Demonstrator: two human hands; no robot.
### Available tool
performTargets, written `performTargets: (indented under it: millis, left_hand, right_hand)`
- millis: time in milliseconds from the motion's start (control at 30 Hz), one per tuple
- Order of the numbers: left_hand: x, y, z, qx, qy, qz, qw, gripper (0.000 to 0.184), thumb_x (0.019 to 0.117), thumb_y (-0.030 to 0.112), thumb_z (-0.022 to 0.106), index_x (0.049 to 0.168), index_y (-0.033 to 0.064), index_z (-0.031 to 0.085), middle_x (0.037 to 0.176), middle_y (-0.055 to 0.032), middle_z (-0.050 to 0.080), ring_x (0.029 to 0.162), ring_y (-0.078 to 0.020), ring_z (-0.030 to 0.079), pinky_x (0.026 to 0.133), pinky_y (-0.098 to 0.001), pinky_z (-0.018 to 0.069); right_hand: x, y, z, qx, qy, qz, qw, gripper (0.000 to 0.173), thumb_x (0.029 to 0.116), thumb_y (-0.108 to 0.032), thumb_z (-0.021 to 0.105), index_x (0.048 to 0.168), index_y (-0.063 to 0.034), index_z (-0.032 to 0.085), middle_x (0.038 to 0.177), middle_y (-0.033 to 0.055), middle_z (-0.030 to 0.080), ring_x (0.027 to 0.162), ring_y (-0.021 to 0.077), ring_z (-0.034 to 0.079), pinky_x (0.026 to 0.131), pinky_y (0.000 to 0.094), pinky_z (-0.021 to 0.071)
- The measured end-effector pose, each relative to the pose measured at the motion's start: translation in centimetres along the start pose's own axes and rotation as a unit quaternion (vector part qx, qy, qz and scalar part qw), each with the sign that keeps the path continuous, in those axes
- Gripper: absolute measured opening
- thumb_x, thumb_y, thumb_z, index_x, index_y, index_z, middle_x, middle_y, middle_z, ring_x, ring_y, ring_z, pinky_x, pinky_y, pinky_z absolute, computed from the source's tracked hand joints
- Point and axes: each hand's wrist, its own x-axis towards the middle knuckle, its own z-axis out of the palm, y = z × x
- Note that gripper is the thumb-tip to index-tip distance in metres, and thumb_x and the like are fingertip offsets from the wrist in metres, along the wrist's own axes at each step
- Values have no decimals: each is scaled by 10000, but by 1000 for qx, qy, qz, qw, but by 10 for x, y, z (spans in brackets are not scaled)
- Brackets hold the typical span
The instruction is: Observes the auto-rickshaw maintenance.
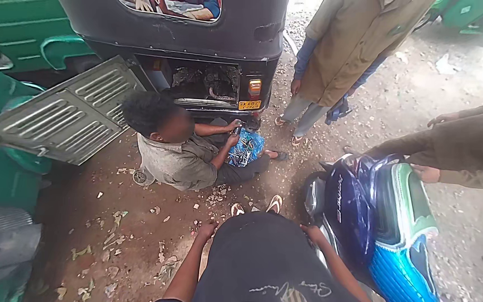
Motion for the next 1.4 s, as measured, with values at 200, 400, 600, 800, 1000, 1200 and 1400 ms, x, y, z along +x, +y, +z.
performTargets:
  millis: [200, 400, 600, 800, 1000, 1200, 1400]
  left_hand:
    - [-5, 5, 0, 11, 3, -1, 1000, 406, 1025, 371, 610, 1287, 70, 685, 1275, -198, 676, 1196, -350, 639, 1030, -585, 483]
    - [-4, 2, 2, 20, 3, 1, 1000, 398, 1023, 373, 612, 1283, 82, 690, 1289, -189, 674, 1218, -343, 632, 1042, -585, 480]
    - [1, -9, -1, 5, 2, -1, 1000, 402, 1026, 367, 611, 1277, 61, 682, 1213, -211, 688, 1099, -354, 665, 961, -577, 514]
    - [6, -7, -7, -13, -12, -20, 1000, 426, 1042, 383, 581, 1323, 70, 649, 1261, -219, 666, 1112, -368, 666, 951, -598, 523]
    - [4, -3, -4, -13, -4, -17, 1000, 401, 1025, 376, 605, 1303, 96, 671, 1206, -201, 689, 1055, -348, 678, 910, -579, 536]
    - [2, -5, 0, 14, -1, 6, 1000, 393, 1016, 362, 618, 1265, 69, 697, 1252, -196, 686, 1173, -347, 651, 1009, -591, 496]
    - [2, -12, 2, -2, 0, 4, 1000, 395, 1014, 346, 626, 1258, 41, 689, 1225, -223, 682, 1131, -358, 658, 981, -587, 506]
  right_hand:
    - [-4, -3, 0, -13, 0, -3, 1000, 601, 917, -608, 685, 1031, -20, 730, 1015, 172, 729, 970, 308, 696, 892, 556, 537]
    - [-5, -2, 2, -18, 0, -2, 1000, 607, 909, -614, 689, 1046, -23, 726, 1016, 176, 724, 971, 310, 692, 892, 558, 536]
    - [-6, -4, 5, -23, 0, 1, 1000, 605, 914, -608, 687, 1051, -20, 725, 1032, 180, 723, 989, 315, 691, 900, 561, 534]
    - [-2, -2, 6, -26, 0, 0, 1000, 629, 898, -625, 694, 1069, -20, 719, 1032, 183, 721, 988, 320, 690, 896, 564, 536]
    - [-2, -3, 6, -31, 2, -6, 1000, 612, 895, -632, 691, 1027, -35, 727, 998, 170, 721, 958, 309, 690, 872, 567, 535]
    - [-3, -4, 6, -33, 2, -5, 999, 616, 902, -637, 678, 1031, -36, 729, 1009, 166, 728, 971, 310, 696, 886, 565, 538]
    - [-2, -10, 2, -27, 4, -7, 1000, 603, 919, -623, 671, 1024, -32, 730, 1013, 176, 720, 972, 316, 685, 880, 569, 528]
